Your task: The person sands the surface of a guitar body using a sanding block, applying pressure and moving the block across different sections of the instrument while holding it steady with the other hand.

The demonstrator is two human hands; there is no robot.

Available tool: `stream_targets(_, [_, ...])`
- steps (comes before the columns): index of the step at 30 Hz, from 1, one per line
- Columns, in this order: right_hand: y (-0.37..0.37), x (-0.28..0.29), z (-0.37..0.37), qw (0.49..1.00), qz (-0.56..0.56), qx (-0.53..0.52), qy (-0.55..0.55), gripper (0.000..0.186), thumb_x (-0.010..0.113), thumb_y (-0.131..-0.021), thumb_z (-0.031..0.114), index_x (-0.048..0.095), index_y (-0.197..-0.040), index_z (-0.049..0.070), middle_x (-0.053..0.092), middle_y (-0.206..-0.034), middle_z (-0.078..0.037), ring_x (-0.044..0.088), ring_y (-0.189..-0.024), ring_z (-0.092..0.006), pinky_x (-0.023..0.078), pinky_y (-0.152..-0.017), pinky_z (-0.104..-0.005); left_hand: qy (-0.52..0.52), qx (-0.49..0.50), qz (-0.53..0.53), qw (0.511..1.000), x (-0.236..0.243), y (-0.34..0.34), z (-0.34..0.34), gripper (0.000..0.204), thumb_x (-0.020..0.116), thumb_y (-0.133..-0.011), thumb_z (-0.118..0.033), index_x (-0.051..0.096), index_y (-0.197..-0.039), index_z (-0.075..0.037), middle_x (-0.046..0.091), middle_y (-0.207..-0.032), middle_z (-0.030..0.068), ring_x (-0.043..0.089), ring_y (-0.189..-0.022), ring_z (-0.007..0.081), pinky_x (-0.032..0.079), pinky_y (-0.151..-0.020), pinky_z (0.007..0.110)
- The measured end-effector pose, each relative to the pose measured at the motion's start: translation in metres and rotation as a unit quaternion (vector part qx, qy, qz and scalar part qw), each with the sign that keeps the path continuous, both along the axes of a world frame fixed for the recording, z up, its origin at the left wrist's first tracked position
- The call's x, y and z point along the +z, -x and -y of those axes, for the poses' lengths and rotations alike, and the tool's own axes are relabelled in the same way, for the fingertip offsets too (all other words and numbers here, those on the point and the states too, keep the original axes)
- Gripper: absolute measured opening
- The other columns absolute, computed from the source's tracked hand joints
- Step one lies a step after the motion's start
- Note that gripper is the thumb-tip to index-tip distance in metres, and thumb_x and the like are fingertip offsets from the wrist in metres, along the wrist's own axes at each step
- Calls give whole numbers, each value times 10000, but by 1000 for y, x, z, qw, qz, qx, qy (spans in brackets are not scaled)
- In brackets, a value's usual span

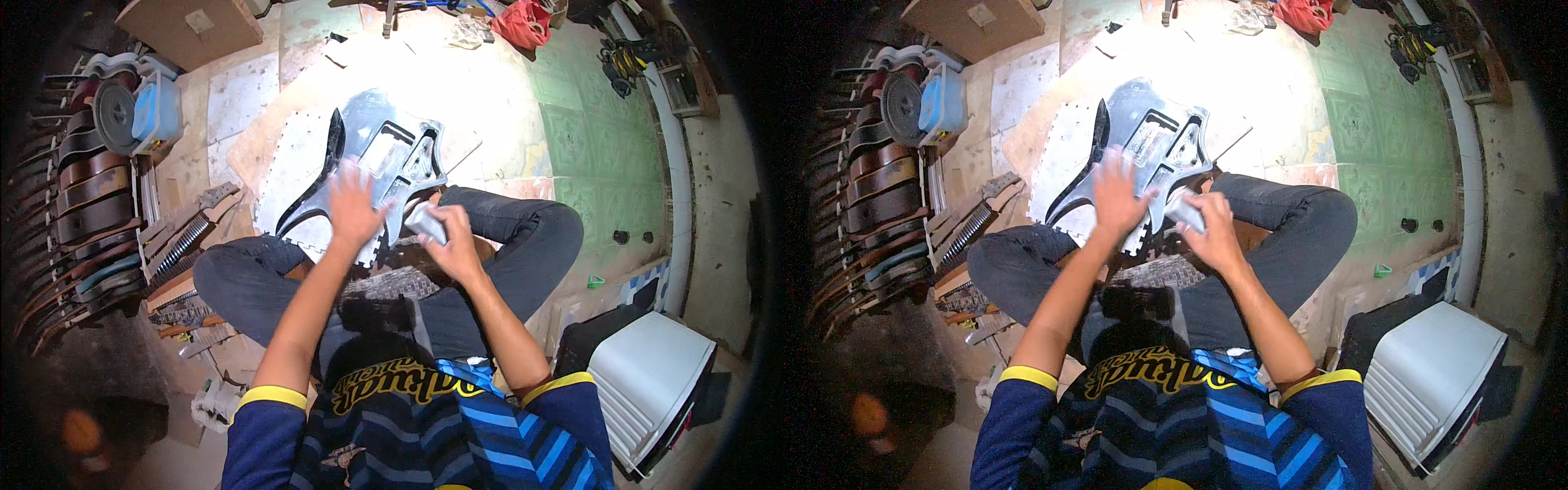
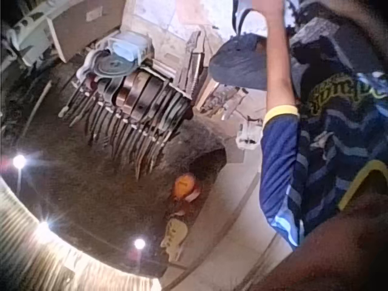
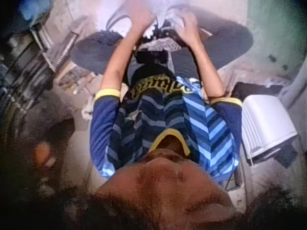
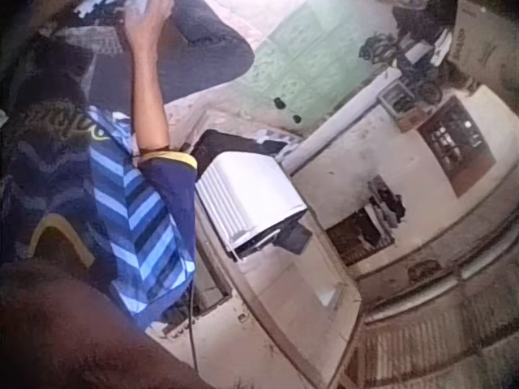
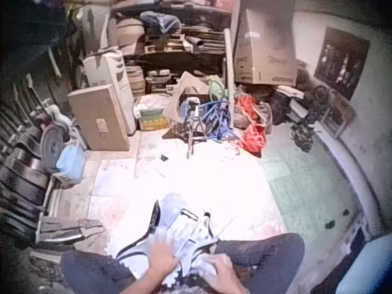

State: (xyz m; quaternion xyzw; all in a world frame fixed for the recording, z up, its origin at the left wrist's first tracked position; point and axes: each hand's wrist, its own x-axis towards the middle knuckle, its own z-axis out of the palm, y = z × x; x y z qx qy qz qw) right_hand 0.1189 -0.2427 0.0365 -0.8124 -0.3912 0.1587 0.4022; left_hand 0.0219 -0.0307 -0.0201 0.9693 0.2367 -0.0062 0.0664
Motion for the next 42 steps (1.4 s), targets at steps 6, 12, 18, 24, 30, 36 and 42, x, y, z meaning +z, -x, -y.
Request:
stream_targets(6, [-18,-24,1,950,-95,-264,-139,537,757,-862,57,549,-1349,-33,585,-1275,-151,571,-1179,-234,453,-1050,-373,108,-317,-61,940,-6,7,83,851,557,-938,-641,456,-1532,-40,324,-1648,212,234,-1555,383,127,-1263,586])
stream_targets(12, [-21,-30,7,932,-153,-285,-164,539,778,-852,74,563,-1335,-30,616,-1251,-162,601,-1153,-253,471,-1032,-384,77,-109,-38,990,10,4,22,886,569,-948,-627,338,-1605,-79,285,-1682,168,210,-1571,358,133,-1265,580])
stream_targets(18, [-21,-31,-2,913,-228,-297,-164,557,779,-862,104,548,-1352,-28,629,-1259,-157,611,-1135,-237,485,-1006,-370,58,330,-17,942,-17,67,-88,800,416,-1051,-543,294,-1604,22,227,-1693,225,175,-1582,367,116,-1276,536])
stream_targets(24, [-27,-41,1,916,-206,-314,-139,553,785,-859,107,556,-1345,-20,641,-1251,-160,622,-1125,-238,488,-1003,-362,135,186,-18,973,9,9,-19,753,608,-980,-442,409,-1539,23,324,-1642,256,253,-1552,393,170,-1251,577])
stream_targets(30, [-23,-39,-6,912,-241,-301,-141,555,790,-856,116,557,-1342,-19,639,-1258,-167,624,-1126,-240,490,-1002,-367,114,-126,8,985,6,-14,63,847,567,-963,-597,409,-1554,-11,316,-1658,199,245,-1553,369,157,-1264,552])
stream_targets(36, [-24,-27,-5,894,-290,-313,-134,563,790,-859,116,547,-1348,-19,640,-1262,-173,622,-1136,-244,487,-1007,-368,29,7,28,999,1,13,-18,824,521,-981,-603,390,-1580,-54,294,-1677,190,250,-1557,363,185,-1261,535])
stream_targets(42, [-21,-36,-12,914,-238,-299,-132,555,795,-846,126,566,-1331,-17,633,-1277,-177,613,-1164,-263,468,-1035,-387,93,235,-48,966,-20,53,-89,797,434,-1024,-606,379,-1587,-45,360,-1639,219,299,-1530,402,201,-1244,579])
